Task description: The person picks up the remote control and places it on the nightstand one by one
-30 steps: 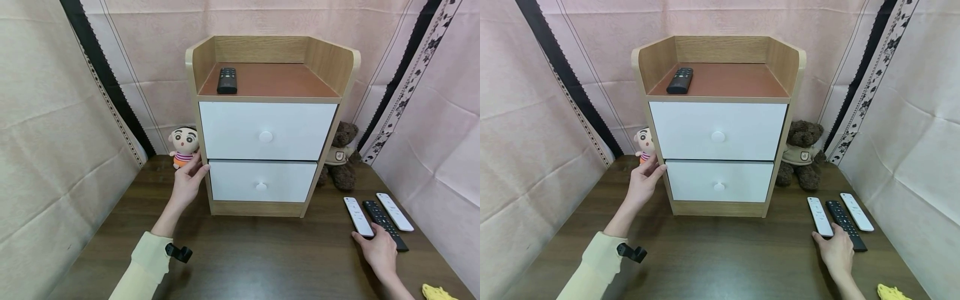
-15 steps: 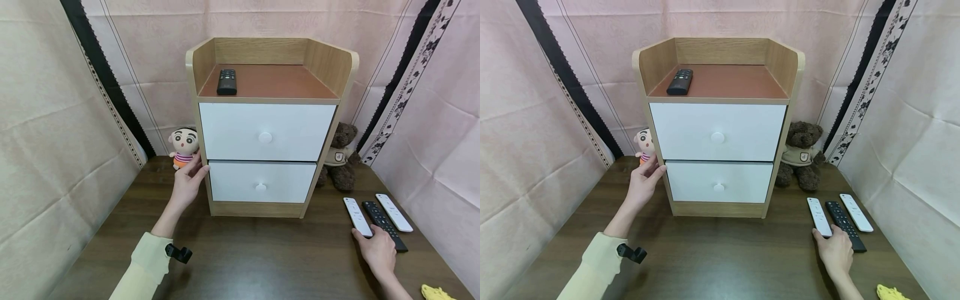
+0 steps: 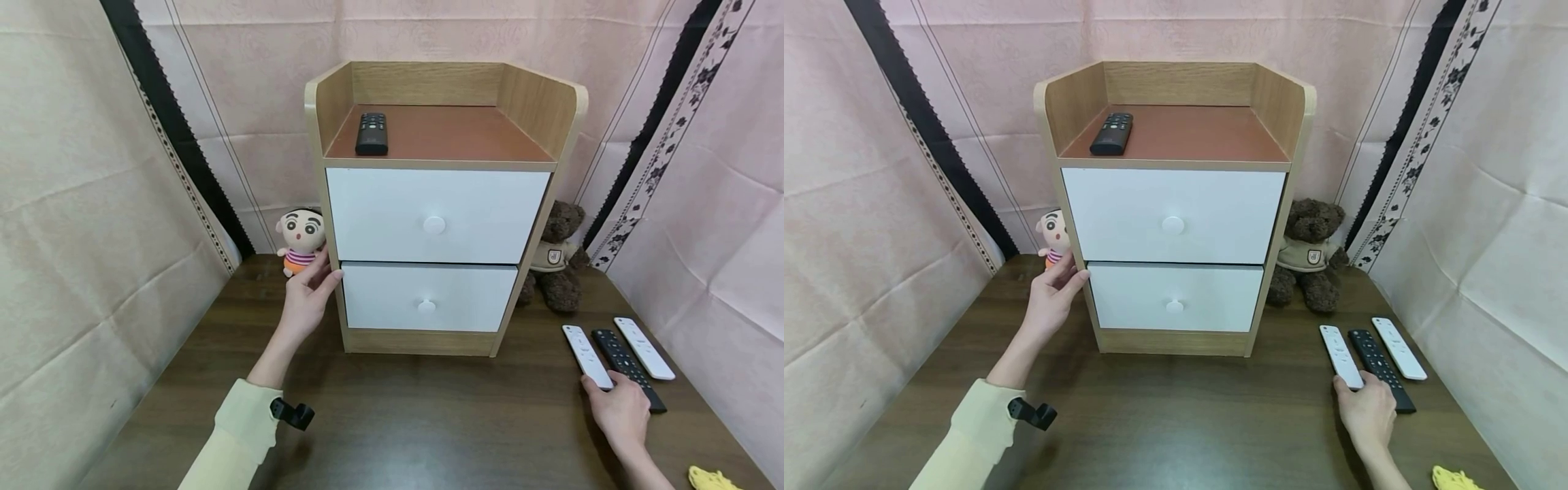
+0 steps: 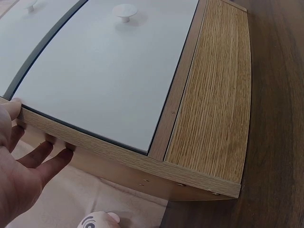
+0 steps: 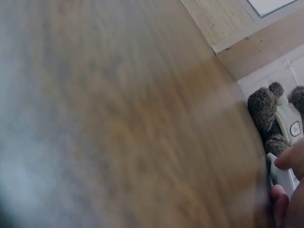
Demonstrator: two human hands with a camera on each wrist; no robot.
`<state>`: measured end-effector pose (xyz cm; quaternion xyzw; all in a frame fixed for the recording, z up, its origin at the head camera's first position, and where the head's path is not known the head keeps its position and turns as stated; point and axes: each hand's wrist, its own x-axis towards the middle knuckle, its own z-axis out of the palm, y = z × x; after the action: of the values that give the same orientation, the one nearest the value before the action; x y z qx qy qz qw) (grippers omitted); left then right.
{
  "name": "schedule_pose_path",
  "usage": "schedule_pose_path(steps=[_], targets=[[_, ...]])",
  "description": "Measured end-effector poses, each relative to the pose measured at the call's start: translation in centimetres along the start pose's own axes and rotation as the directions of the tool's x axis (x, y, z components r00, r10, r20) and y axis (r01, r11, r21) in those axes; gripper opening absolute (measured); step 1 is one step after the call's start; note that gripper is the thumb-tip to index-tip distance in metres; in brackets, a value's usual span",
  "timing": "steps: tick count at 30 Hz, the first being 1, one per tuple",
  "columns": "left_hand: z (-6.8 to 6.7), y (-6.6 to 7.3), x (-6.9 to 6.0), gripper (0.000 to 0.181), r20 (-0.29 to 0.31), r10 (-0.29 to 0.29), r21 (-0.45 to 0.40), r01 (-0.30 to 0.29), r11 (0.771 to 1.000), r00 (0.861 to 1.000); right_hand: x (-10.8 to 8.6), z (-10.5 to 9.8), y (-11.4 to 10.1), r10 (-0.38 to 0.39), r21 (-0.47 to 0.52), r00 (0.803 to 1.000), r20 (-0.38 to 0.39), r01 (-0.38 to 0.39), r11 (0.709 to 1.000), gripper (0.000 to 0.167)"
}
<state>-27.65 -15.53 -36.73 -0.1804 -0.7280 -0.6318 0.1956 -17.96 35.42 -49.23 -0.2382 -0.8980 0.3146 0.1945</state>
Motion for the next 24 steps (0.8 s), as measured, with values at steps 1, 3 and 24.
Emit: schedule_pose_path(steps=[1,3,24], targets=[[-0.02,0.01,-0.01,0.056,0.0,-0.001,0.003,0.001,1.0,1.0,0.0,0.0,0.08,-0.001,0.008,1.0,-0.006,0.001,1.0,0.05],[-0.05,0.02,-0.03,0.056,-0.003,-0.003,0.009,0.003,1.0,1.0,0.08,0.03,0.21,-0.001,0.027,1.0,-0.015,0.001,1.0,0.049],[-0.06,0.02,0.1,0.056,-0.002,-0.003,0.013,0.003,1.0,1.0,-0.66,-0.56,0.04,-0.041,0.137,0.985,-0.166,0.065,0.989,0.046]])
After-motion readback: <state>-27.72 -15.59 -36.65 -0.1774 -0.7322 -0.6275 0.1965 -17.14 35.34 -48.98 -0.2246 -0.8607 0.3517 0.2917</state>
